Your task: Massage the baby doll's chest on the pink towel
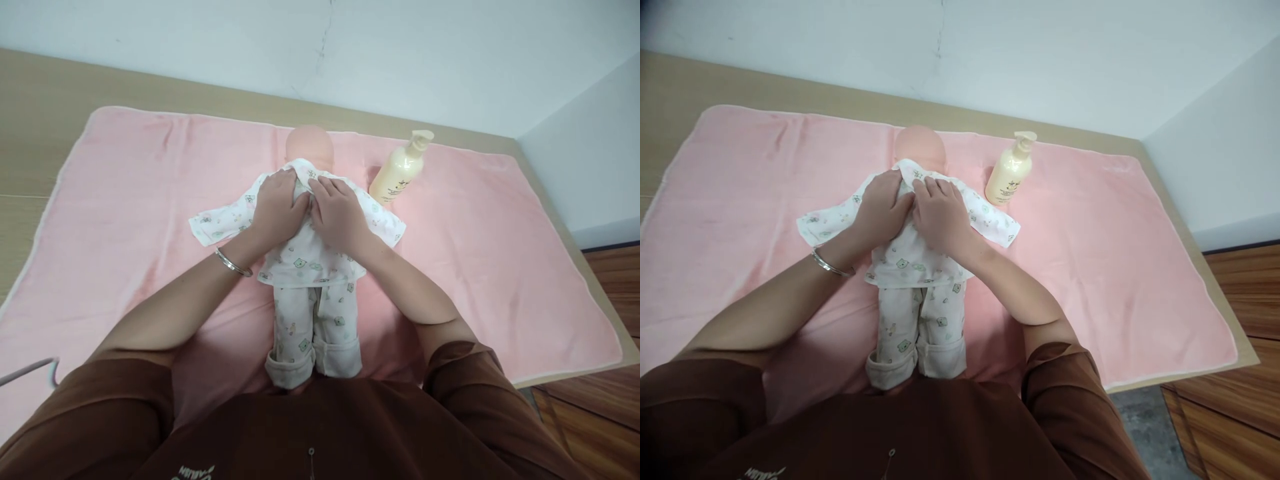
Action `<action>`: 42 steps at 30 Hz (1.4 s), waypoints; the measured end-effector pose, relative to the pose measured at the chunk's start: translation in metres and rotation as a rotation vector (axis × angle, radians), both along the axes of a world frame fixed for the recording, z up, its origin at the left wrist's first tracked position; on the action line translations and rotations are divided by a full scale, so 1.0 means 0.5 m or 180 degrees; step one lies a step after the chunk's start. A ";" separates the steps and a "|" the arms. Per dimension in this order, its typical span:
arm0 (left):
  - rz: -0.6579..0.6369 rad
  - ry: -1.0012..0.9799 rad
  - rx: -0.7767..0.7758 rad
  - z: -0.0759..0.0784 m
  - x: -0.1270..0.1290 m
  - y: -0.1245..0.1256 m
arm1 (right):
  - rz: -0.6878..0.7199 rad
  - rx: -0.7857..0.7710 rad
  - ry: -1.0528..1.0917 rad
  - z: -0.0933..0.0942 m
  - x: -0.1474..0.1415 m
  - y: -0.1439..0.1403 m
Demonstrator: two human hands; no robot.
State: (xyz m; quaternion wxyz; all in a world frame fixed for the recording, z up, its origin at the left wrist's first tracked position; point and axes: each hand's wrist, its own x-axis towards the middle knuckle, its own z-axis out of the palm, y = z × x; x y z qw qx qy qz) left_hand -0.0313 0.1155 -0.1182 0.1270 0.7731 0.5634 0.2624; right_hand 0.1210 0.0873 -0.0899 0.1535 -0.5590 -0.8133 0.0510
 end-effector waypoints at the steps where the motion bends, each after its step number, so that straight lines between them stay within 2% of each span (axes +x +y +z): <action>1: 0.0011 -0.0020 0.0058 -0.003 0.004 -0.010 | -0.0005 -0.0082 0.0048 -0.003 0.005 0.012; 5: -0.0096 -0.0092 0.0185 -0.007 0.018 -0.055 | -0.0096 -0.0447 0.0164 -0.019 0.034 0.068; 7: -0.0109 -0.0088 0.0134 -0.005 0.018 -0.057 | -0.0155 -0.0470 0.0141 -0.019 0.036 0.072; 13: 0.0001 -0.0114 -0.0062 -0.002 -0.004 0.005 | -0.0072 -0.0266 -0.0042 0.009 -0.009 -0.021; 15: 0.0035 -0.0039 -0.0064 0.002 -0.003 0.003 | 0.0005 -0.0266 0.0013 0.013 -0.010 -0.025; 20: 0.0171 0.0104 0.0082 0.007 0.019 -0.059 | -0.0038 -0.0486 0.0210 -0.005 0.028 0.051; 22: 0.0129 0.0071 0.0113 0.005 0.022 -0.067 | -0.0118 -0.0505 0.0182 -0.009 0.033 0.063; 28: -0.0106 -0.0072 0.0013 -0.001 -0.010 0.001 | -0.0121 -0.0321 0.0100 0.005 -0.003 -0.011; 30: -0.0151 0.0005 -0.0025 0.003 -0.015 0.010 | -0.0075 -0.0325 0.0161 0.006 -0.006 -0.017; 37: -0.0081 0.0132 0.0219 0.017 0.015 -0.064 | -0.0332 -0.0598 0.0119 -0.012 0.023 0.061; 39: -0.0073 0.0082 0.0229 0.017 0.016 -0.065 | -0.0360 -0.0530 0.0053 -0.007 0.016 0.048; 42: 0.0043 0.0060 0.0147 0.014 0.007 -0.041 | -0.0333 -0.0343 -0.0008 0.012 -0.006 -0.005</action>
